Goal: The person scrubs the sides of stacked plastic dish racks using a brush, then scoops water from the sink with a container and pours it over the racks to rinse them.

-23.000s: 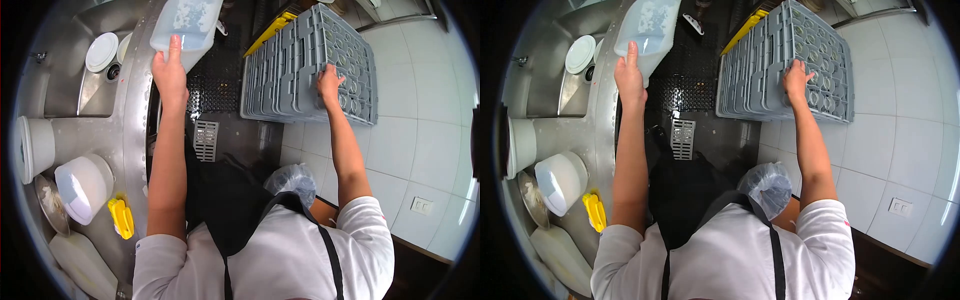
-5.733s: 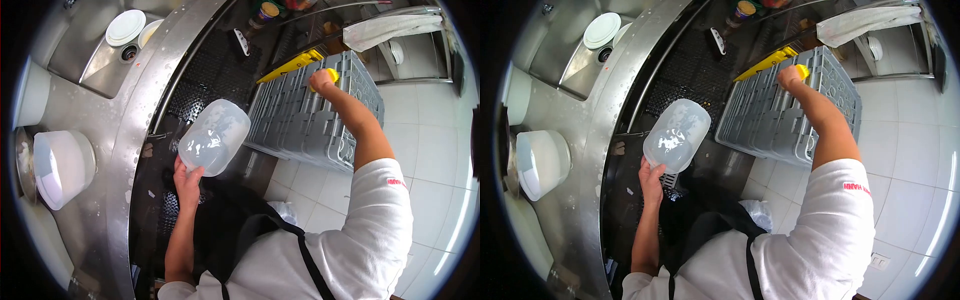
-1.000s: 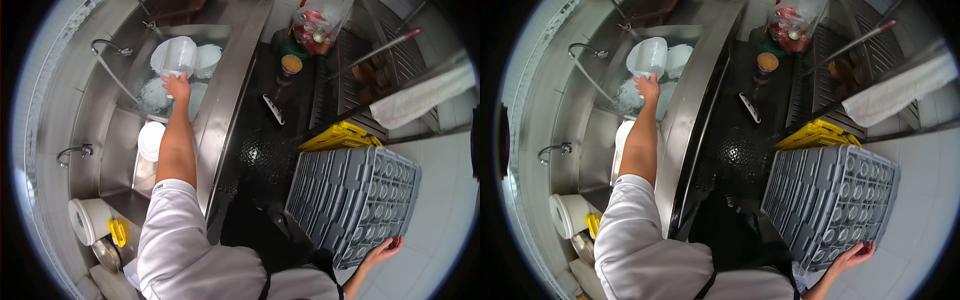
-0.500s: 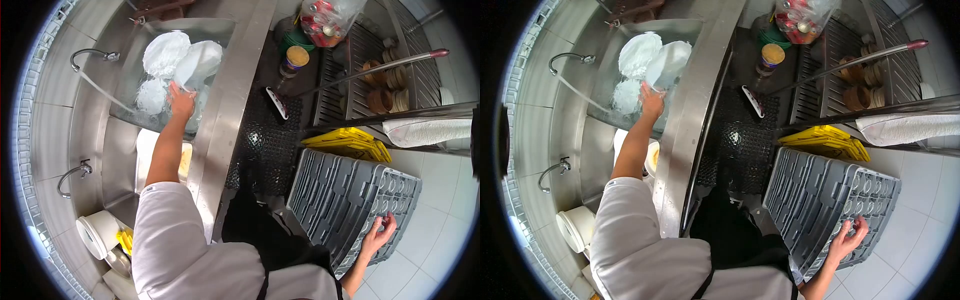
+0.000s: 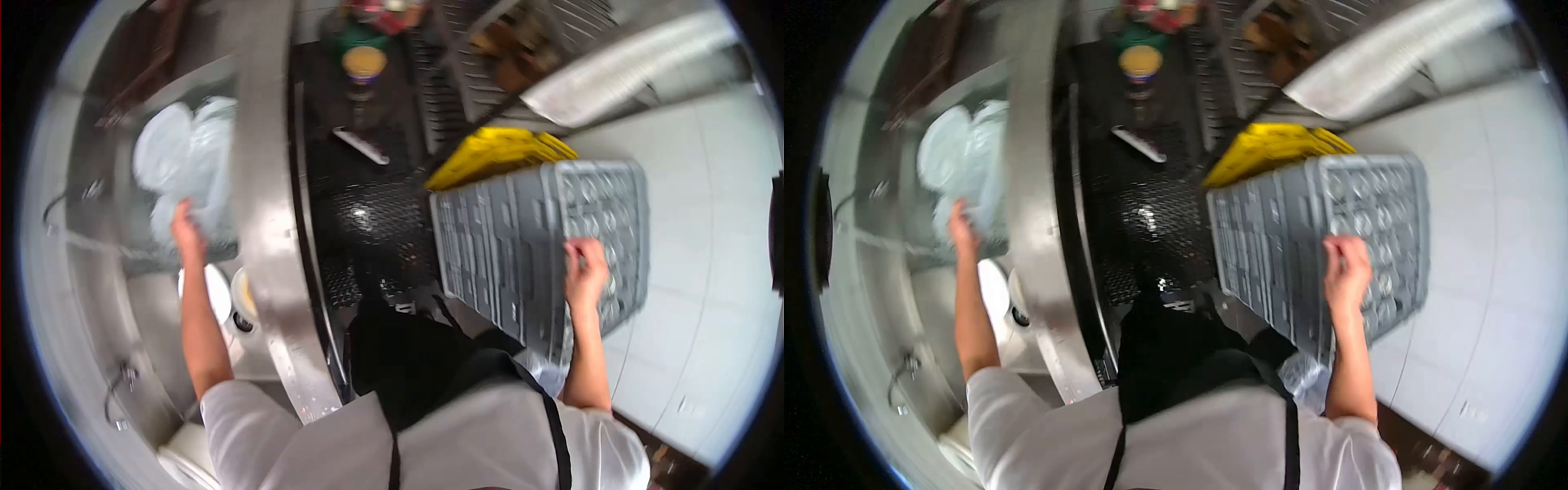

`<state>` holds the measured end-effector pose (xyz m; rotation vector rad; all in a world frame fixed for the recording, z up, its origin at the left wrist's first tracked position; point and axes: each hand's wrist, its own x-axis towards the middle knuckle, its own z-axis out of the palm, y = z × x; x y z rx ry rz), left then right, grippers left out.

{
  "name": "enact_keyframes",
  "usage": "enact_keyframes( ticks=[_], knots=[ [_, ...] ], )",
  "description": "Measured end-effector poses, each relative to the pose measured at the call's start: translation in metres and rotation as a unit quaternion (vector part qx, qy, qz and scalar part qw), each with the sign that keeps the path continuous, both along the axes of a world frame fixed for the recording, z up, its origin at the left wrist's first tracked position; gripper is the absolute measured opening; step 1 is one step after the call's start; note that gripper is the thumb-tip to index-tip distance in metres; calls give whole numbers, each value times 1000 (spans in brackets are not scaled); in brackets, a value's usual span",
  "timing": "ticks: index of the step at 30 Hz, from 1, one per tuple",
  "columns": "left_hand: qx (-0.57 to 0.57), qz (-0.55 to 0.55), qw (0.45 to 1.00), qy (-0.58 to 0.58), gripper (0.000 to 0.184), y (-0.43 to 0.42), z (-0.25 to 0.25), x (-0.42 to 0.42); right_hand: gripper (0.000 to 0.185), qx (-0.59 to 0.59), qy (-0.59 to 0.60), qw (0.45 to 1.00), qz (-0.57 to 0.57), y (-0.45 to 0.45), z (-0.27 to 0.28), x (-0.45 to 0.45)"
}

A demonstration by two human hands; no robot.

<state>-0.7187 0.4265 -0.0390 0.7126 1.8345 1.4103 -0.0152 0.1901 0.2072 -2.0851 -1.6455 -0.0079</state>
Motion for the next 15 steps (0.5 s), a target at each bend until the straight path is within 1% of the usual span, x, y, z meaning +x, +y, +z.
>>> enact_keyframes(
  ticks=[1, 2, 3, 4, 7, 8, 10, 12, 14, 15],
  knots=[
    [-6, 30, 999, -29, 45, 3, 3, -9, 4, -12, 4, 1000, 2, -1, -1, 0],
    [24, 1, 1000, -14, 39, 1, 13, -13, 2, -23, 14, 1000, 10, 0, -4, -1],
    [47, -36, 997, -41, 34, -2, 33, -8, 7, -32, 26, 999, 14, -1, -9, 1],
    [54, -52, 997, -34, 31, -2, 47, -5, 12, -40, 41, 998, 22, -1, -17, 4],
    [83, -90, 992, -22, 22, -6, 82, -1, 35, -70, 5, 997, 13, 0, -35, 4],
    [97, -107, 989, -29, 20, -8, 95, 7, 38, -67, 19, 997, 34, 1, -37, 4],
    [117, -145, 982, -38, 16, -18, 123, 33, 37, -68, -8, 991, 119, 11, -44, 5],
    [128, -188, 973, -38, 15, -26, 155, 85, 32, -86, -102, 967, 215, 34, -54, 17],
    [125, -244, 961, -45, 16, -29, 166, 122, 23, -136, -212, 943, 219, 56, -78, 32],
    [124, -271, 953, -49, 17, -32, 172, 144, 22, -121, -317, 913, 225, 69, -93, 40]
  ],
)
